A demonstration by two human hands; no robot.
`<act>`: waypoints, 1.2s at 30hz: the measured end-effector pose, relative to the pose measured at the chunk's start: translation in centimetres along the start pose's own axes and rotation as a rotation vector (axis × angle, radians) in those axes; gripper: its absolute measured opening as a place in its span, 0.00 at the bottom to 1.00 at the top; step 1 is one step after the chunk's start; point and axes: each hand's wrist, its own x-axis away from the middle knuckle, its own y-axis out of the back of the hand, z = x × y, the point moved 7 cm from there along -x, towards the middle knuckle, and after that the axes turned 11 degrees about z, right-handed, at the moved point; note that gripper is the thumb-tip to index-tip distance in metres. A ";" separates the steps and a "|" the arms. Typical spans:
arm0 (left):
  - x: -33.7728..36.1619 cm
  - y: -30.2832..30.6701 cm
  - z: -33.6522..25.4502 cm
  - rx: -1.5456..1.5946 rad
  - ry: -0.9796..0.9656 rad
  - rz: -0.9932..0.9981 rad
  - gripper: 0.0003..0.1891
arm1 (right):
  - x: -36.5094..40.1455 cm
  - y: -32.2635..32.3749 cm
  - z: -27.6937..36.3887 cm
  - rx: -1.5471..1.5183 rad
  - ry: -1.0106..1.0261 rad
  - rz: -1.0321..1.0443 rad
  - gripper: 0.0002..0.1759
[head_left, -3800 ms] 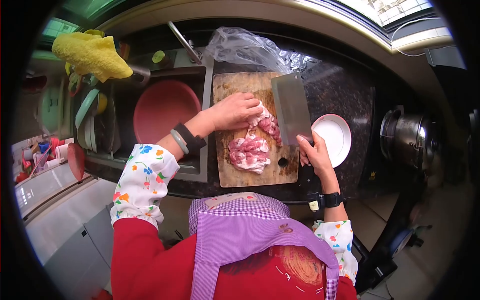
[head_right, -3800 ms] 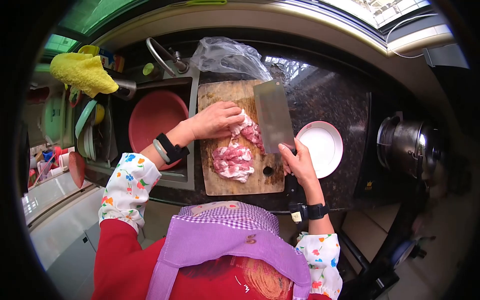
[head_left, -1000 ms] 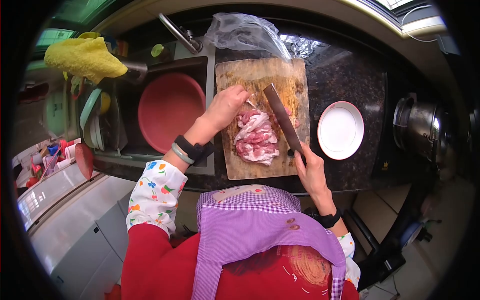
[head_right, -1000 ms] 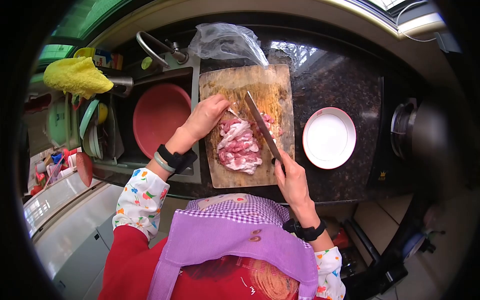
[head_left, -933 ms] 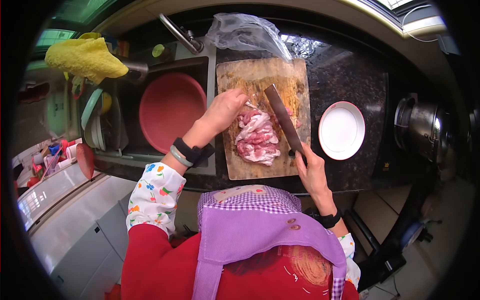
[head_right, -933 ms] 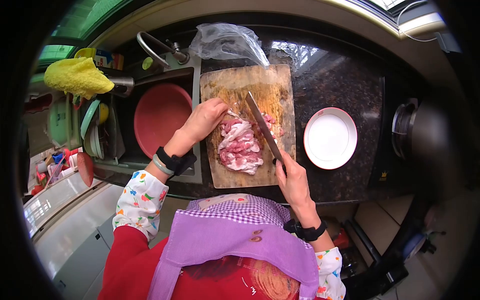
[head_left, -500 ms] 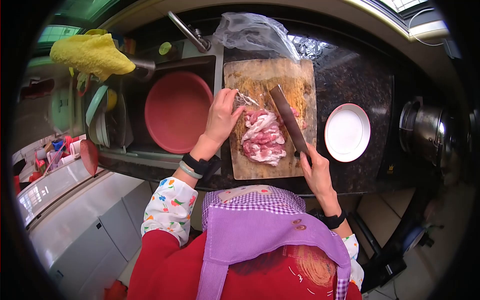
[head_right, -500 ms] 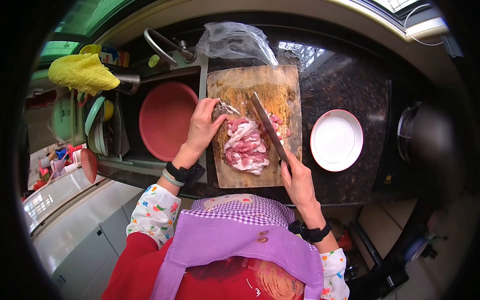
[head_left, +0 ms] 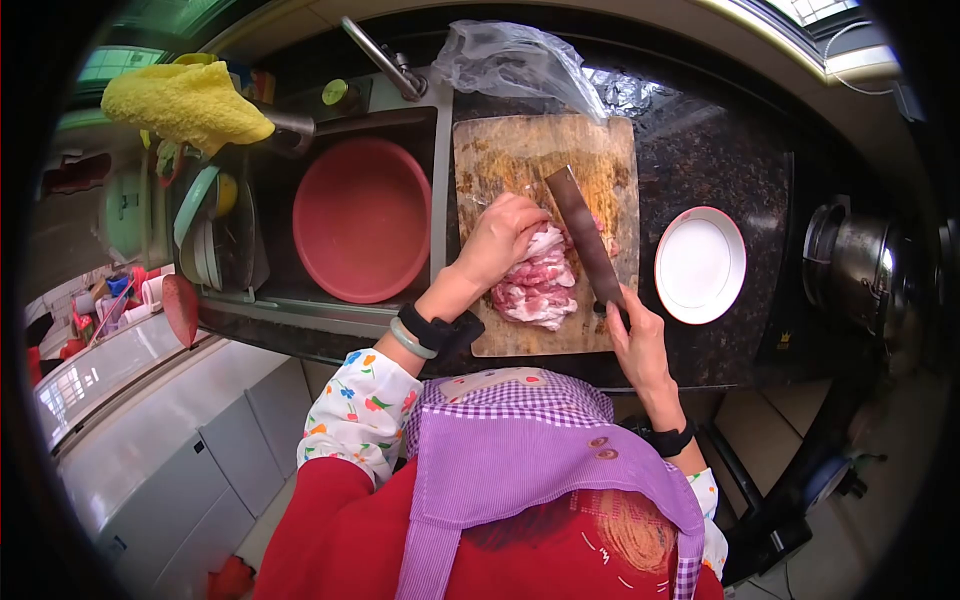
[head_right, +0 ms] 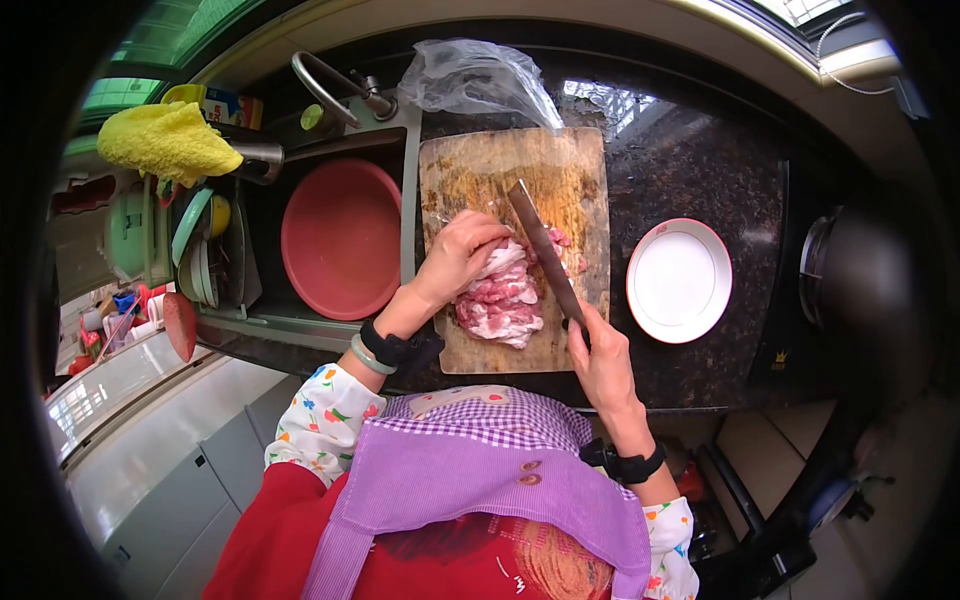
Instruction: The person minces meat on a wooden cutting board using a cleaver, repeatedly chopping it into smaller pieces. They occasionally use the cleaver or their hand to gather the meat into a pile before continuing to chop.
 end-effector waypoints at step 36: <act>-1.8 -2.4 -0.1 0.096 0.033 0.180 0.07 | 0.1 0.1 0.4 -0.023 -0.032 0.001 0.18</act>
